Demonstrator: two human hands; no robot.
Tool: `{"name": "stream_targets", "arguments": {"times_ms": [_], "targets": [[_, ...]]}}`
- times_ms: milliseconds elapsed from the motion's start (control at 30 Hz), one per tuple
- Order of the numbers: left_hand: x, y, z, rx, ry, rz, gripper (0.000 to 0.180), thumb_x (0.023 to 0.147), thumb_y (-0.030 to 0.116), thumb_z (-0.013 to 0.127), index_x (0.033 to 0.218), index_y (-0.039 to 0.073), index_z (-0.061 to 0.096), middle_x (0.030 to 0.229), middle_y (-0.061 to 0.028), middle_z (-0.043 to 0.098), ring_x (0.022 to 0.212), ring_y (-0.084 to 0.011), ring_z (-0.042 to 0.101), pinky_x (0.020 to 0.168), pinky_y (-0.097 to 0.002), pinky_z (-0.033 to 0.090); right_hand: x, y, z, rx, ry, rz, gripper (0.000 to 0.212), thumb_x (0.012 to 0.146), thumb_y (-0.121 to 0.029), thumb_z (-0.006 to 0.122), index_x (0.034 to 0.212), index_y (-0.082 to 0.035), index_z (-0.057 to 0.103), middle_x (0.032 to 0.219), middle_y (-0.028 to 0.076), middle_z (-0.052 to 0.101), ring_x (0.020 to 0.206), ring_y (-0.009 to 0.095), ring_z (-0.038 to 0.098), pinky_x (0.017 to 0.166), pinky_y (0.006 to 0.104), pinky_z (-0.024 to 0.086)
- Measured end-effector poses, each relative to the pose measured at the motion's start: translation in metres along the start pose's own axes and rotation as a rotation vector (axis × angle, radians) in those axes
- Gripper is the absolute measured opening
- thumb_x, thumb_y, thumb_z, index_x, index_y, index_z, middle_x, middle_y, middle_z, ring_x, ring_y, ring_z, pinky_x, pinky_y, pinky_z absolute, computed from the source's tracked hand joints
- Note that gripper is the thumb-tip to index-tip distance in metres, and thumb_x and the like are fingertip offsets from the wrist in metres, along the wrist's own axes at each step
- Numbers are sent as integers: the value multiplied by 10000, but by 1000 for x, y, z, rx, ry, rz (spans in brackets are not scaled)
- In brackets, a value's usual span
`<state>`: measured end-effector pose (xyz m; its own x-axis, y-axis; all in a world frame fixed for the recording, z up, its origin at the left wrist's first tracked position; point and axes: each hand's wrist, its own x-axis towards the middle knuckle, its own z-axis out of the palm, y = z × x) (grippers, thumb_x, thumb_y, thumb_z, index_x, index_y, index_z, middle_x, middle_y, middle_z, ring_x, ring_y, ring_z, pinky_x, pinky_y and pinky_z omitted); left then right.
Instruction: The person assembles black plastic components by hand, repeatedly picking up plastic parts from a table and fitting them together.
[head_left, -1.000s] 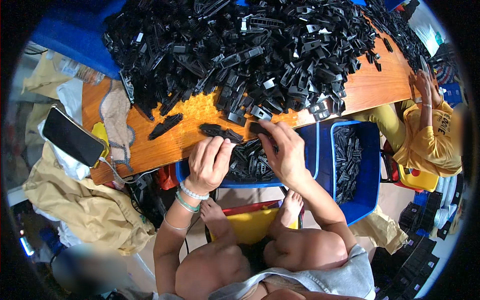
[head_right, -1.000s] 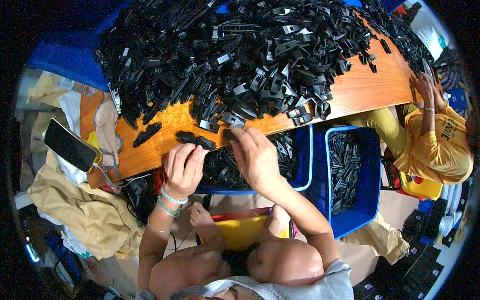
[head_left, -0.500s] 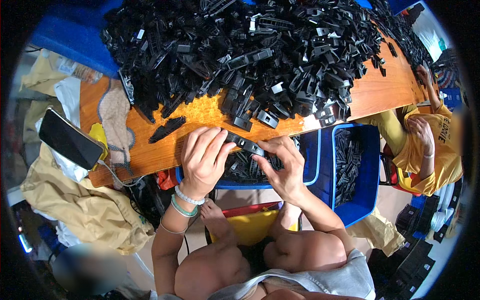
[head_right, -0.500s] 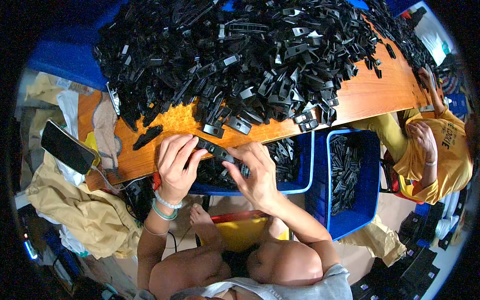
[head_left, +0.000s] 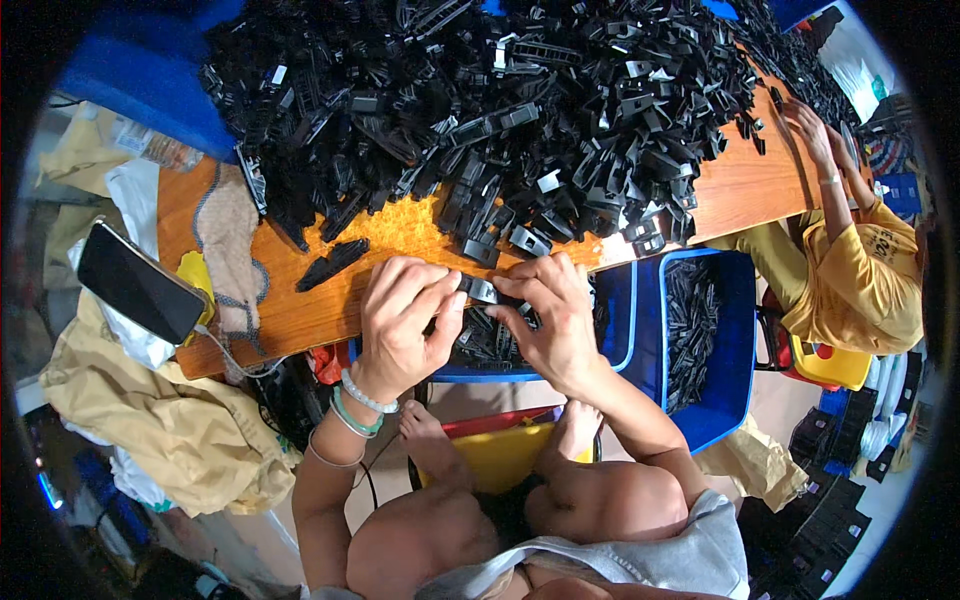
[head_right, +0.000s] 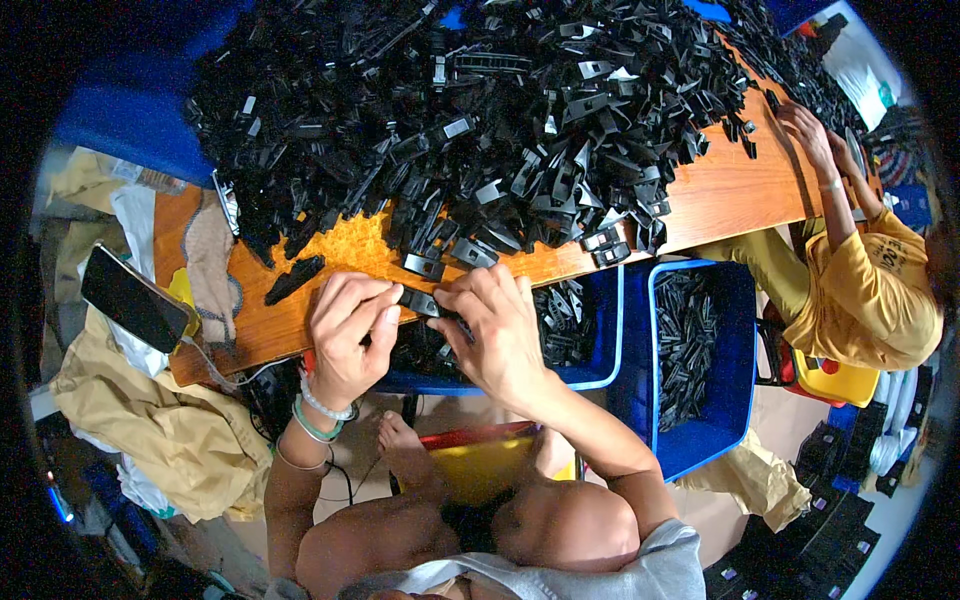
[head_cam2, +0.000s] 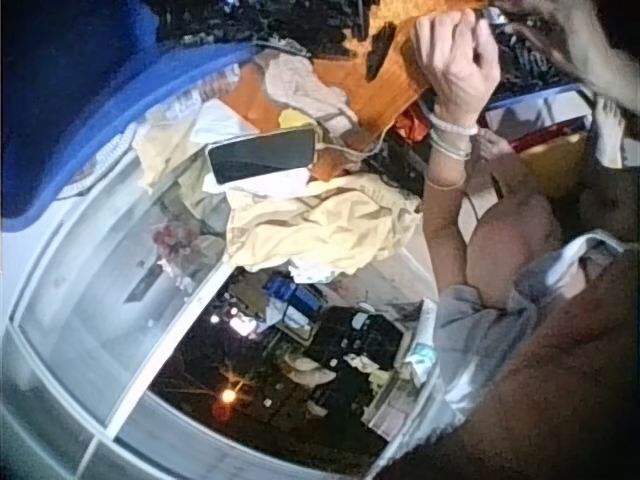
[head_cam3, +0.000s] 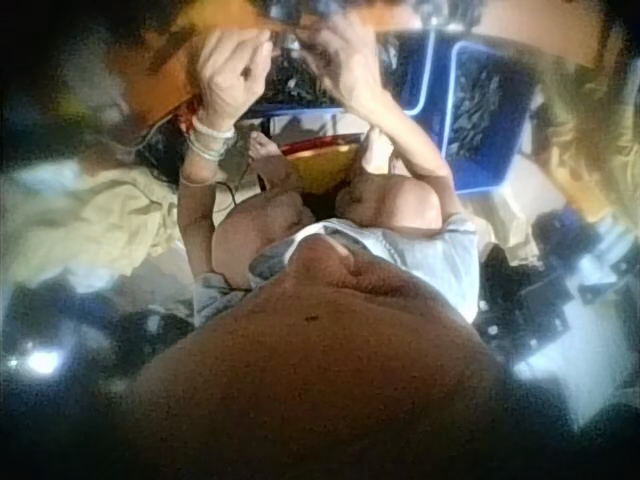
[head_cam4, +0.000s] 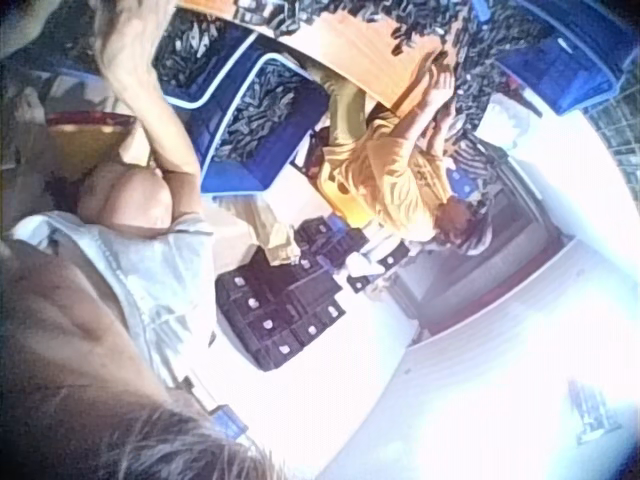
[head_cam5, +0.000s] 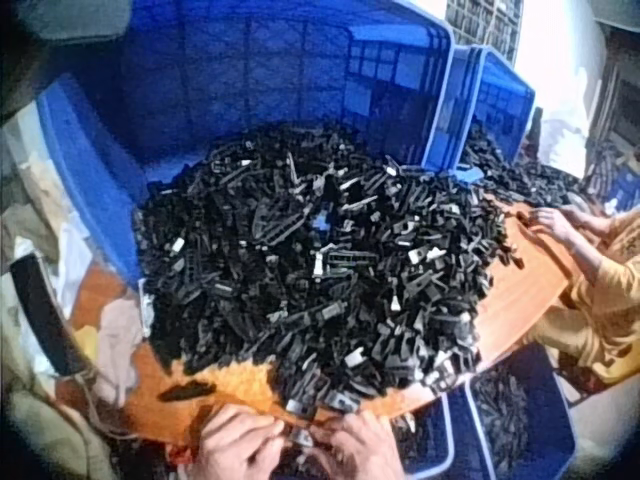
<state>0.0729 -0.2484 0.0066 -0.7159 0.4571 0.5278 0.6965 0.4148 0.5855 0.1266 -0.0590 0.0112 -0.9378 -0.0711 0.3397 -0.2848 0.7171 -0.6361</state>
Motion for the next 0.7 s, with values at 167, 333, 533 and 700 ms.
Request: {"name": "stream_targets", "arguments": {"times_ms": [167, 333, 533, 700], "targets": [[25, -7, 13, 27, 191, -205, 102, 858, 31, 691, 910, -47, 653, 870, -116, 622, 671, -205, 577, 600, -301, 472, 11, 9, -9, 110, -61, -85, 342, 750, -170, 776, 1056, -52, 679, 931, 65, 588, 876, 263, 518, 742, 385, 381], [42, -21, 27, 37, 94, -267, 156, 840, 43, 725, 938, -49, 646, 874, -99, 609, 574, -128, 516, 518, -273, 430, 27, 10, 17, -258, 22, -184, 421, 743, -151, 705, 1154, -80, 651, 879, 66, 521, 836, 254, 487, 719, 381, 365], [29, -24, 20, 15, 162, -294, 103, 864, -24, 676, 961, -41, 649, 907, -75, 604, 553, -71, 470, 488, -234, 392, 9, 0, 13, -279, -34, -180, 404, 743, -98, 658, 1146, -132, 663, 984, 74, 553, 893, 257, 507, 739, 387, 370], [6, -2, -10, 16, 120, -314, 200, 801, 6, 701, 985, -8, 623, 944, -135, 602, 729, -256, 587, 641, -354, 484, 8, 9, 23, -247, 69, -175, 340, 746, -44, 723, 1071, -85, 633, 1069, 113, 582, 870, 281, 539, 734, 386, 406]]}}
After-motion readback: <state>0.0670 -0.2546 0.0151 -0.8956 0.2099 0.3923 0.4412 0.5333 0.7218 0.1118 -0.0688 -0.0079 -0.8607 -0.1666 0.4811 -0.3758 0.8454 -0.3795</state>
